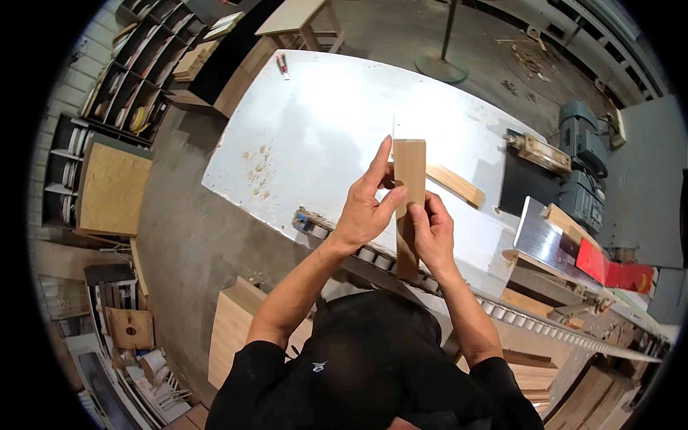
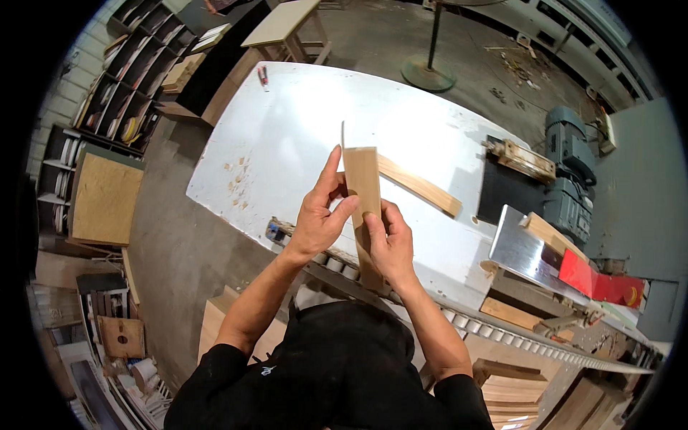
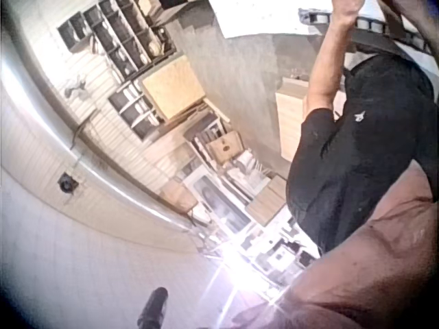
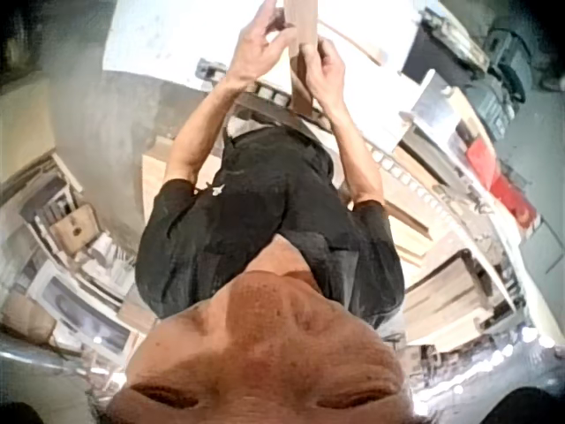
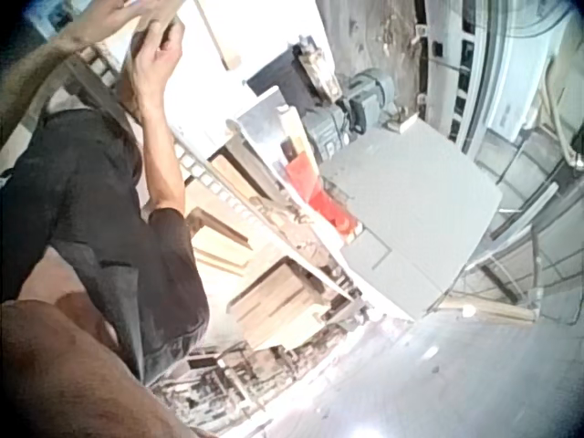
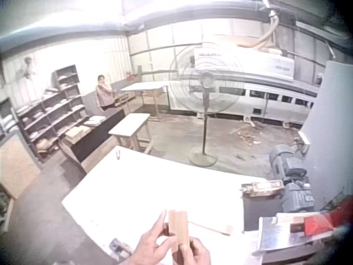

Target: The person organizes wooden planks on a table, aligning several planks into a stack and then carrying the stack to a wooden structure on the floor.

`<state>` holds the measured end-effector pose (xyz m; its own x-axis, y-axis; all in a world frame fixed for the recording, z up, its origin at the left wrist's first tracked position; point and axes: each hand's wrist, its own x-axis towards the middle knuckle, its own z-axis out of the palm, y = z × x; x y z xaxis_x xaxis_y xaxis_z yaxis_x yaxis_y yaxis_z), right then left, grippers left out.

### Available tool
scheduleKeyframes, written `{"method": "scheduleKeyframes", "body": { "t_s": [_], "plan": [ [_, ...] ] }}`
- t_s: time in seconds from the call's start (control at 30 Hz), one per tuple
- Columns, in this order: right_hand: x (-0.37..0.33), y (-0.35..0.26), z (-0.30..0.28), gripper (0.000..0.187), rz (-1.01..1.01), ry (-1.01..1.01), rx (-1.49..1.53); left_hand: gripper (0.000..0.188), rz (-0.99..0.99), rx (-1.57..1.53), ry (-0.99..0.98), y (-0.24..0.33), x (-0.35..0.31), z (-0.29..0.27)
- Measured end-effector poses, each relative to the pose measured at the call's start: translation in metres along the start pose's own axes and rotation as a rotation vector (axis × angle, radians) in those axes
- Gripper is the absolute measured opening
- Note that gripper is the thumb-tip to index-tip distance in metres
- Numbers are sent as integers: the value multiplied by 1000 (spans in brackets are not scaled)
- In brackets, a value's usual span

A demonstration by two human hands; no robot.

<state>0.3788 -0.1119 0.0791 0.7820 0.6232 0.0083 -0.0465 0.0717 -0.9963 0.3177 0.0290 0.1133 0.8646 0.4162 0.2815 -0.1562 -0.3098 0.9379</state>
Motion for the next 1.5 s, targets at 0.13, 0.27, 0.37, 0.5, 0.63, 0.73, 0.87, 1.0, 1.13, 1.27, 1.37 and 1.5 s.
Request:
{"method": "scheduleKeyframes", "body": {
  "t_s": [0.13,0.27,0.37,0.5,0.63,0.73,0.87,1.0,1.13,1.27,1.37,1.5],
  "plan": [
    [2,-4,23,30,-94,-8,-191,78,-108,-33,38,4,-4,-30],
    [14,-10,54,31,-88,-32,-316,74,-132,-72,-21,-6,6,-68],
    [31,-4,84,30,-55,-35,-383,68,-143,-138,-62,-37,19,-105],
    [70,13,126,31,159,-68,-275,63,-260,-401,-134,-85,48,-163],
    [113,30,174,38,366,16,-226,64,-294,-614,-294,-184,89,-237],
    [126,44,205,41,398,114,-218,61,-302,79,-37,-294,147,-329],
    [137,45,237,51,557,46,-337,67,24,1180,-94,-393,249,-426],
    [143,48,269,73,557,-134,-547,57,233,1437,-246,-430,308,-467],
    [159,53,294,69,637,-245,-669,31,334,1321,-357,-429,319,-465],
    [169,71,310,60,309,-480,-857,16,391,1276,-517,-404,278,-479],
    [168,93,331,57,86,-636,-897,17,-6,1324,-502,-374,185,-501],
    [151,132,350,57,-28,-742,-877,22,-456,706,58,-294,9,-499]
  ]
}}
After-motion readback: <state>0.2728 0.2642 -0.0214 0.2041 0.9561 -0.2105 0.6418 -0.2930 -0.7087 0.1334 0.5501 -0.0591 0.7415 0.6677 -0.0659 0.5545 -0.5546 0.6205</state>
